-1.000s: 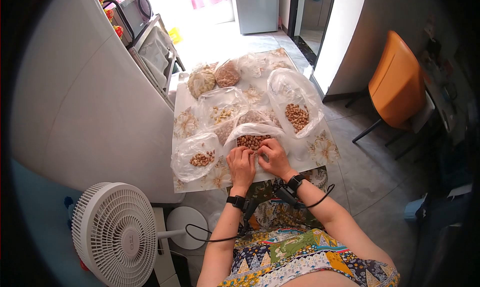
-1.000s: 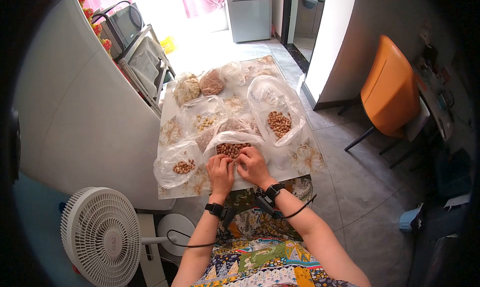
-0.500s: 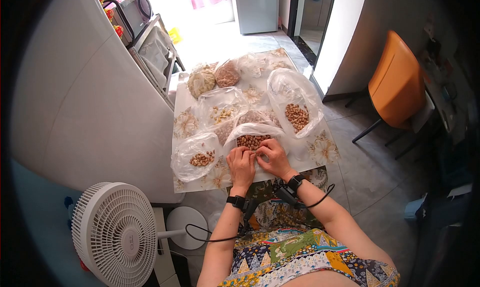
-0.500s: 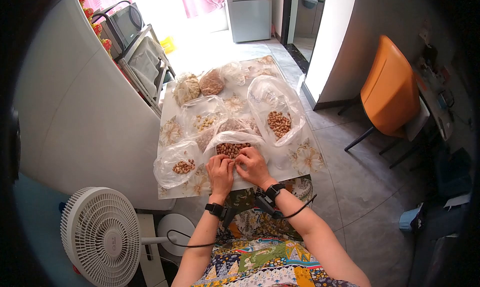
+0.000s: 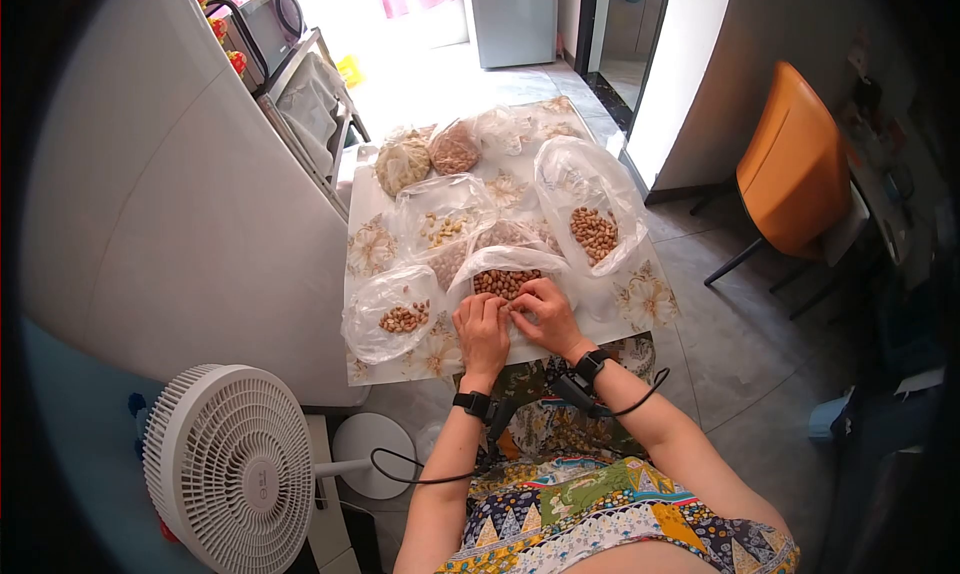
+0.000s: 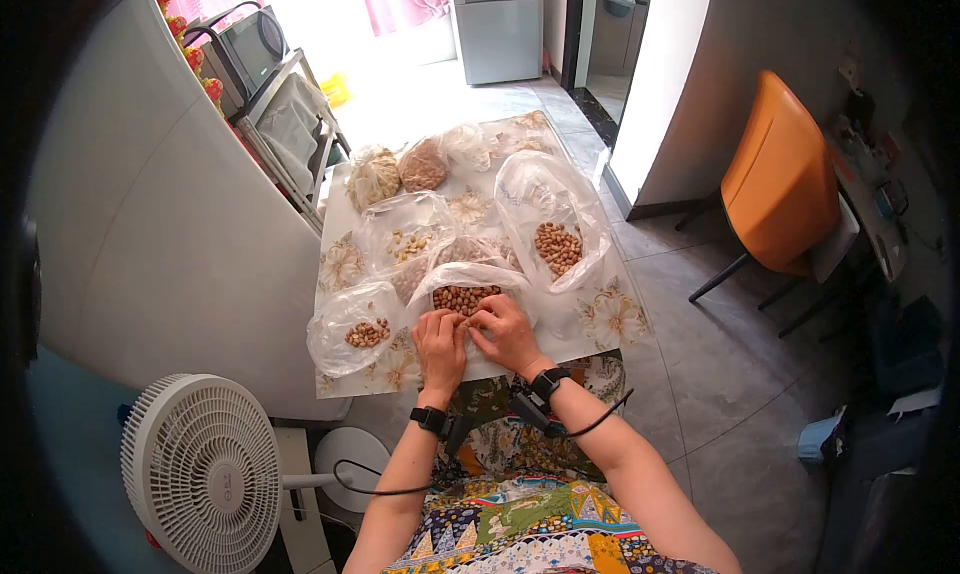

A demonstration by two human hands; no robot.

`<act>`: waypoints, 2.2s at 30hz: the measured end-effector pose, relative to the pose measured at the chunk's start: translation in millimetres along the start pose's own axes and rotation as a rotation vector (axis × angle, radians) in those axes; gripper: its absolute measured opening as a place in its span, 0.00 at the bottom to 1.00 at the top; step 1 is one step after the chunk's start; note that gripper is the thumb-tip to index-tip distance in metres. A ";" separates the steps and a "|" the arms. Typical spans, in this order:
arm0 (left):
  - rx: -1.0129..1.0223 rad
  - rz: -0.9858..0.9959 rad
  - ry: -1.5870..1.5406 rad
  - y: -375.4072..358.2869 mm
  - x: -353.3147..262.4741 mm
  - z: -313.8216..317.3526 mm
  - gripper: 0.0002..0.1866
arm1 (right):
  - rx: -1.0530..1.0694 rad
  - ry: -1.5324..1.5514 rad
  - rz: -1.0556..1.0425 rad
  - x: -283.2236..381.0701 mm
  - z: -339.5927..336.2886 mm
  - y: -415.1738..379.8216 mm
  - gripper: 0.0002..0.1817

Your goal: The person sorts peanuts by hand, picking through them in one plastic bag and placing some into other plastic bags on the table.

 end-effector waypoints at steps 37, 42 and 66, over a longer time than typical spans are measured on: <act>-0.024 0.003 -0.015 0.0 -3.2 -4.1 0.07 | -0.080 0.132 0.106 -11.6 -2.3 -5.8 0.16; -0.020 0.000 -0.011 0.0 -3.3 -4.5 0.09 | -0.080 0.043 0.098 -7.2 -3.5 -4.4 0.14; -0.094 -0.056 0.011 -2.3 2.3 -5.2 0.05 | -0.018 -0.096 0.036 -3.6 1.2 0.0 0.07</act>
Point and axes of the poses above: each hand's wrist, its own y-axis towards the middle knuckle, its own z-axis out of the palm, x = y × z, the point moved 7 cm from there along y, towards the middle knuckle, and after that the axes turned 8 degrees about x, right-handed, at the moved point
